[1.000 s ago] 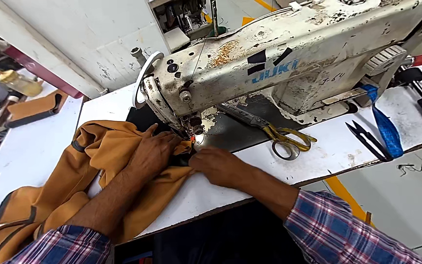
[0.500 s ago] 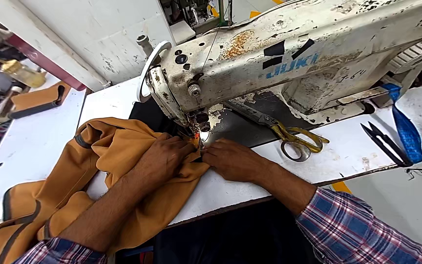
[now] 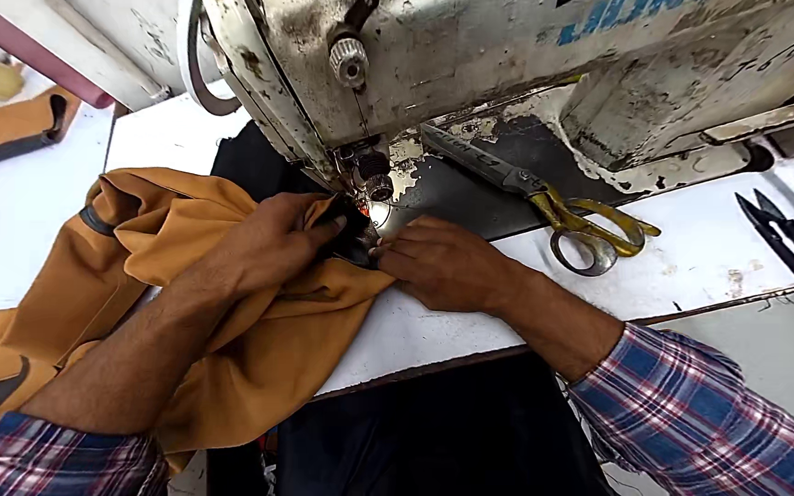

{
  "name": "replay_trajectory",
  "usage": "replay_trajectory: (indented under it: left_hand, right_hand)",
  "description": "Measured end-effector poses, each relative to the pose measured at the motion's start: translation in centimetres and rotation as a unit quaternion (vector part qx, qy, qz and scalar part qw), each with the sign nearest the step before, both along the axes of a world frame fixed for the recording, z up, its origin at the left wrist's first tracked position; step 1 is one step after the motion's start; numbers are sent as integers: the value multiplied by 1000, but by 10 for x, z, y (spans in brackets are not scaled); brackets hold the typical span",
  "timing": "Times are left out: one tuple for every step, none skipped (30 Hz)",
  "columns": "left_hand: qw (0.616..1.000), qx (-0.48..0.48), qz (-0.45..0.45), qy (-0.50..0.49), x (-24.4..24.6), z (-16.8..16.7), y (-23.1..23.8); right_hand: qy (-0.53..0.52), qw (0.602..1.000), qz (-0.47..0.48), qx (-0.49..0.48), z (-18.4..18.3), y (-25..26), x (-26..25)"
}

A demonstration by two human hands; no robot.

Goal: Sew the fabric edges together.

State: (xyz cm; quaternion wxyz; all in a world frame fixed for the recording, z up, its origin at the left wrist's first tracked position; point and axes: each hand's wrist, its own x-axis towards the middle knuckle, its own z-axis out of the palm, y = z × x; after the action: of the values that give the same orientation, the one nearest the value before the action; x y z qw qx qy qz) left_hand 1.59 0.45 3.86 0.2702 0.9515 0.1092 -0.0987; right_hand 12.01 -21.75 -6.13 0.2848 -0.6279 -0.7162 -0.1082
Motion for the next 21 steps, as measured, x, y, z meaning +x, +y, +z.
replay_trajectory:
  left_hand:
    - [1000, 4, -1, 2, 1, -1, 0]
    - [1000, 11, -2, 3, 1, -1, 0]
    - [1000, 17, -3, 2, 2, -1, 0]
    - [1000, 25, -4, 4, 2, -1, -1]
    - [999, 35, -7, 4, 2, 0, -2]
    - [999, 48, -11, 2, 2, 1, -5]
    - [998, 65, -18, -5, 0, 1, -9]
    - [995, 89, -32, -20, -3, 0, -14]
    - [990, 122, -57, -45, -7, -2, -20]
    - [980, 161, -88, -70, -12, -6, -27]
    - [970, 193, -114, -89, -17, -13, -33]
    - [959, 227, -133, -108, -21, -22, -38]
    - [950, 254, -137, -124, -24, -30, -43]
    - [944, 273, -131, -131, -26, -38, -47]
    - [941, 287, -119, -134, -27, -43, -50]
    - [938, 299, -107, -136, -28, -47, -52]
    - [937, 307, -97, -136, -29, -50, -53]
    - [938, 307, -87, -136, -29, -52, -54]
    - [939, 305, -80, -135, -30, -53, -55]
    - [941, 301, -76, -139, -30, -53, -55]
    - [943, 294, -71, -139, -30, -53, -56]
  right_hand:
    - [1, 1000, 0, 3, 0, 0, 0]
    - [2, 1000, 0, 6, -1, 1, 0]
    - [3, 1000, 0, 8, -1, 1, 0]
    - [4, 1000, 0, 9, -1, 1, 0]
    - [5, 1000, -1, 9, 0, 0, 0]
    - [8, 1000, -2, 9, 0, 0, 0]
    - [10, 1000, -3, 9, 0, 0, 0]
    - [12, 1000, -3, 7, 0, 0, 0]
    - [14, 1000, -5, 7, 0, 0, 0]
    - [13, 1000, -5, 9, 0, 0, 0]
    - [11, 1000, -4, 15, -1, 0, 0]
    - [8, 1000, -4, 15, -1, 0, 1]
    - [4, 1000, -4, 13, 0, 0, 0]
    - [-1, 1000, -4, 10, 0, 0, 0]
    - [-5, 1000, -6, 7, 0, 0, -1]
    - [-5, 1000, -7, 6, 0, -1, -1]
    - [-2, 1000, -8, 5, 0, -1, -1]
    - [-1, 1000, -8, 5, 0, -1, -1]
    - [-2, 1000, -8, 7, 0, -1, -1]
    - [-3, 1000, -9, 7, 0, -2, -1]
    - [-4, 1000, -11, 8, 0, -1, -1]
